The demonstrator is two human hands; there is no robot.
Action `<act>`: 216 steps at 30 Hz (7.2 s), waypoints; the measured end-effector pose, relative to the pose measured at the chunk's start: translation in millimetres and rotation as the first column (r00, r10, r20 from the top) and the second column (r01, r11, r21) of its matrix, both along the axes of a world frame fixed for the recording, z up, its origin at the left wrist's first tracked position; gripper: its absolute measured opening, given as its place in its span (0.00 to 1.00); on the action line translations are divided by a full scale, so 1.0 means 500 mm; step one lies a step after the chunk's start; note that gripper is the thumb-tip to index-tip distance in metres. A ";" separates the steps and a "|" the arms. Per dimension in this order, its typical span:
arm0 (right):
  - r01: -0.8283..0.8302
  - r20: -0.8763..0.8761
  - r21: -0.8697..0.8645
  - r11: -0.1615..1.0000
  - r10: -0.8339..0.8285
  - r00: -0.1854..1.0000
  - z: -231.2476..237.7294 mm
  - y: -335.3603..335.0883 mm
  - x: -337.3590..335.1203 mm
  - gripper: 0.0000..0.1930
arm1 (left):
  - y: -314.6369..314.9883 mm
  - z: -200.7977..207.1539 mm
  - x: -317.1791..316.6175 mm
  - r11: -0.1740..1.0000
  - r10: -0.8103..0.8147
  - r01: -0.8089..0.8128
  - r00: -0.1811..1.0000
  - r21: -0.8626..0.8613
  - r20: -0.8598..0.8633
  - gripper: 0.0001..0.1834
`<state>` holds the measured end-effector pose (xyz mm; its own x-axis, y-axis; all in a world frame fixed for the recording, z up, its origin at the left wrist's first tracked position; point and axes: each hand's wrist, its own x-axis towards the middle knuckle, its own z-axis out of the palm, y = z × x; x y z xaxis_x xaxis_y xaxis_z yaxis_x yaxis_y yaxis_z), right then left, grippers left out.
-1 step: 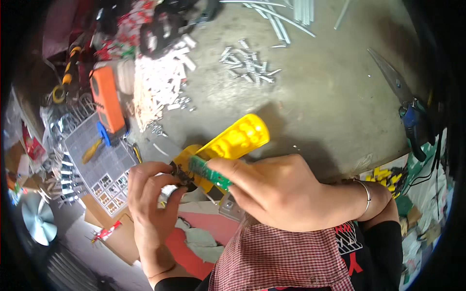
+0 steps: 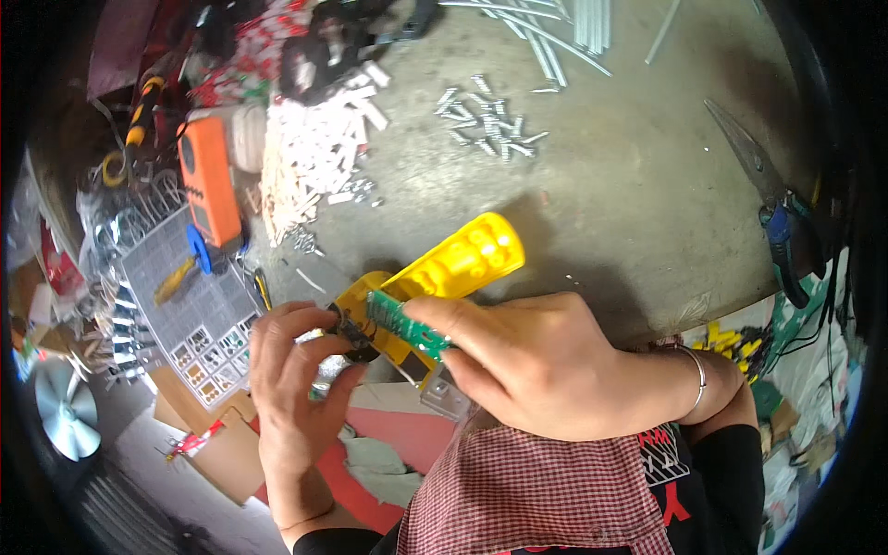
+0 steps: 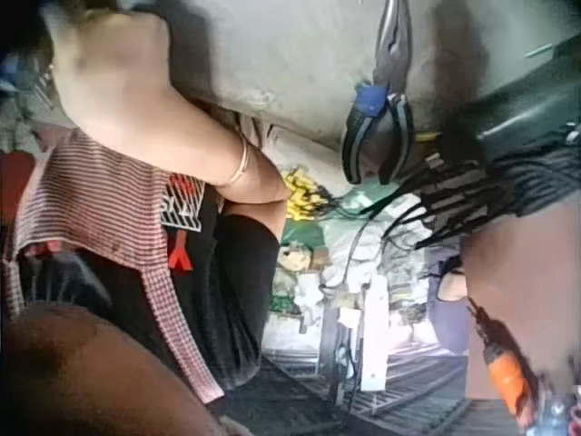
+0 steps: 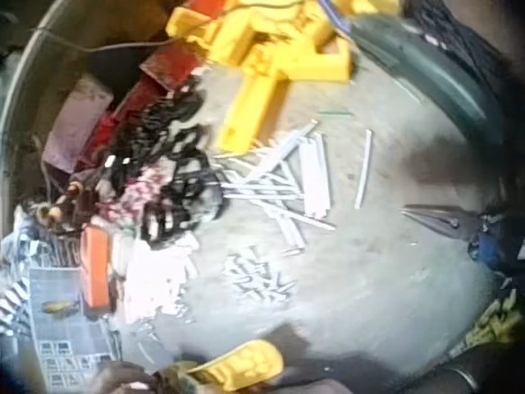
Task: Assembling a yellow plastic electronic housing by attaching components, soldering wires, and securing it with screws.
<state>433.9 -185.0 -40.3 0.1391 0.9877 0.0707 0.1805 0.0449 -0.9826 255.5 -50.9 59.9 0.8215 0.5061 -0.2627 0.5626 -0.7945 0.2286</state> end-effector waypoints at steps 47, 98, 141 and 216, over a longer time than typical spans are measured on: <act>-0.027 0.291 -0.116 0.993 0.060 0.955 0.109 0.051 -0.072 0.05 | -0.046 -0.126 -0.071 0.993 0.110 -0.110 0.648 -0.050 0.754 0.10; 0.298 -0.376 -0.075 0.951 -0.304 0.875 0.052 0.092 0.082 0.11 | -0.024 -0.088 -0.056 0.984 0.115 -0.027 0.853 -0.176 0.509 0.06; 0.410 -0.259 -0.005 0.912 -0.397 0.880 0.072 0.080 0.042 0.07 | -0.006 -0.100 -0.055 0.958 0.097 0.063 0.846 -0.279 0.524 0.07; 0.494 -0.434 0.043 0.868 -0.429 0.792 0.049 0.087 0.077 0.10 | 0.003 -0.069 -0.101 0.973 0.214 -0.219 0.704 -0.079 0.678 0.05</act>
<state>472.2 -141.3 -15.8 0.6236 0.7804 0.0454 -0.1871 0.2054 -0.9606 205.0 -49.3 25.2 0.6447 0.6920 0.3247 0.4155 -0.6738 0.6110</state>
